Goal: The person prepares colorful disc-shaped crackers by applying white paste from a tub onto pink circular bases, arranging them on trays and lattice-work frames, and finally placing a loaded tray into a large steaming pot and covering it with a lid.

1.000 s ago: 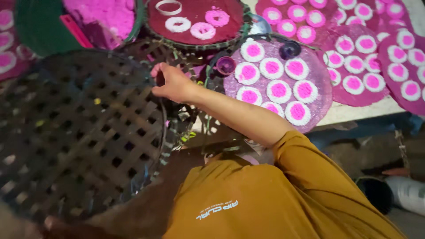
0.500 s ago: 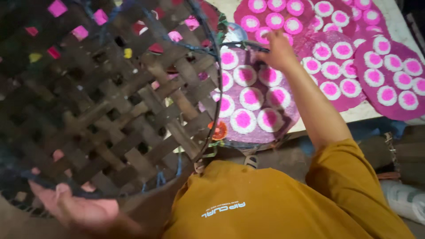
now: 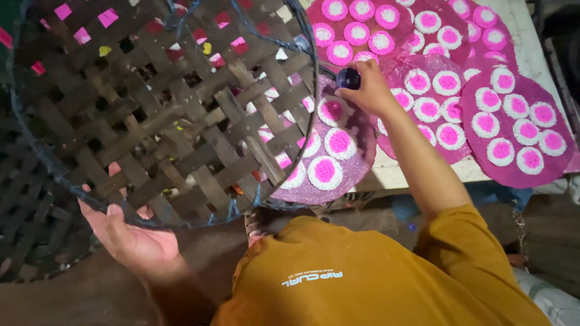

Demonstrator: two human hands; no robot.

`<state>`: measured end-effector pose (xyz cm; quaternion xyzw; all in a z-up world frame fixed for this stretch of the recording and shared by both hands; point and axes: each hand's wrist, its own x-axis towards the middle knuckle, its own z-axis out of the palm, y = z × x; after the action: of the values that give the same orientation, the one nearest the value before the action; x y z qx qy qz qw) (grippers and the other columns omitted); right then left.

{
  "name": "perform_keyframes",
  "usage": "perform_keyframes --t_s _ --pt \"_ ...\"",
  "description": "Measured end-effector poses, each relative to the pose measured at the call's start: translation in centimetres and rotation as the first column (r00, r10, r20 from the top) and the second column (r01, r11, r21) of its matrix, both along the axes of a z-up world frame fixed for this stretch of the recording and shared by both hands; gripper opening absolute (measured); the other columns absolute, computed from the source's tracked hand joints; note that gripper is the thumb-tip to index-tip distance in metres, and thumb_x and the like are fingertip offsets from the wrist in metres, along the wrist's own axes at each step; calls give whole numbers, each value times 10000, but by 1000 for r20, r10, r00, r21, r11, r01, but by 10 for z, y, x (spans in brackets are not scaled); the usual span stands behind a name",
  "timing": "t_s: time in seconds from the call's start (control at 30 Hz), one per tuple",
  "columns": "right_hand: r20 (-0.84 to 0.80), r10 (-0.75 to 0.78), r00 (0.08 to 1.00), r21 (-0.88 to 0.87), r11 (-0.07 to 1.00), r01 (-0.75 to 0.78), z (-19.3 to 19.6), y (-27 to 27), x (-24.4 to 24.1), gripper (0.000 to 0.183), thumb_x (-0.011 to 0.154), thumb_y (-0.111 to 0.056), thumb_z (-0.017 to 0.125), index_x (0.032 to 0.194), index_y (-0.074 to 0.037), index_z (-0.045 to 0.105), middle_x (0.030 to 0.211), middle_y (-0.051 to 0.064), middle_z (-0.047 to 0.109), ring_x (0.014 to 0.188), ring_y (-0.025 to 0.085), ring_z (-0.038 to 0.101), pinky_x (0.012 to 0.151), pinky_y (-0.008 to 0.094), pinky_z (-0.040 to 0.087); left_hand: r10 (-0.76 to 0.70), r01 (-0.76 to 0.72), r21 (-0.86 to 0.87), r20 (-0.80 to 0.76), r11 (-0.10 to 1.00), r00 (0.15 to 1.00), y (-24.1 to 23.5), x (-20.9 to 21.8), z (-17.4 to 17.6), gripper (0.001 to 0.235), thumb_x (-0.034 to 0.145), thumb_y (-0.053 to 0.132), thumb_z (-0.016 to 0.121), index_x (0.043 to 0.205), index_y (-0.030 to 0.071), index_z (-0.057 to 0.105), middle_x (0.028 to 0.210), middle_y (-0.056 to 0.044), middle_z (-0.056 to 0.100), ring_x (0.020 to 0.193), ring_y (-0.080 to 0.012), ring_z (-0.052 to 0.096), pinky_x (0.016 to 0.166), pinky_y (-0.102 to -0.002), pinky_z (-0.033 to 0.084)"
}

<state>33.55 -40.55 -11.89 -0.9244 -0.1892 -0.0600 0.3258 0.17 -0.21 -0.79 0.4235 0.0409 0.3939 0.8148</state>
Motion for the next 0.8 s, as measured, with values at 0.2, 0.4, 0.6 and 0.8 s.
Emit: perform_keyframes --t_s 0.2,0.4,0.6,0.8 --pt "-68 -58 996 -64 996 54 3 15 -4 792 700 -366 940 1348 -62 601 1223 207 564 1136 402 597 969 472 496 15 -15 5 26 1000 1000 -1 9 -12 603 1071 141 653 1596 94 358 1480 -206 547 1208 -207 600 781 -226 501" --pt "-14 8 1000 86 996 -7 5 23 -10 660 807 -276 839 1377 -50 593 1205 195 633 1150 382 602 973 468 497 -29 29 1 -52 1000 998 -12 24 4 667 1019 134 630 1610 146 322 1493 -184 579 1233 -218 630 841 -293 571" --pt "-371 427 824 921 285 267 49 -39 -90 488 1056 -467 384 1296 -120 630 1105 81 712 933 228 666 801 380 551 -225 209 -85 -275 974 935 -64 41 -18 671 975 90 520 1591 193 275 1373 -107 625 1078 -204 633 684 -321 550" --pt "-210 -25 977 856 478 197 26 -67 -139 368 1074 -66 549 1428 29 562 1288 51 659 1146 122 626 1022 263 498 -59 215 249 -515 944 855 -105 44 -77 654 983 108 530 1580 122 263 1396 -169 513 1216 -271 534 913 -397 499"
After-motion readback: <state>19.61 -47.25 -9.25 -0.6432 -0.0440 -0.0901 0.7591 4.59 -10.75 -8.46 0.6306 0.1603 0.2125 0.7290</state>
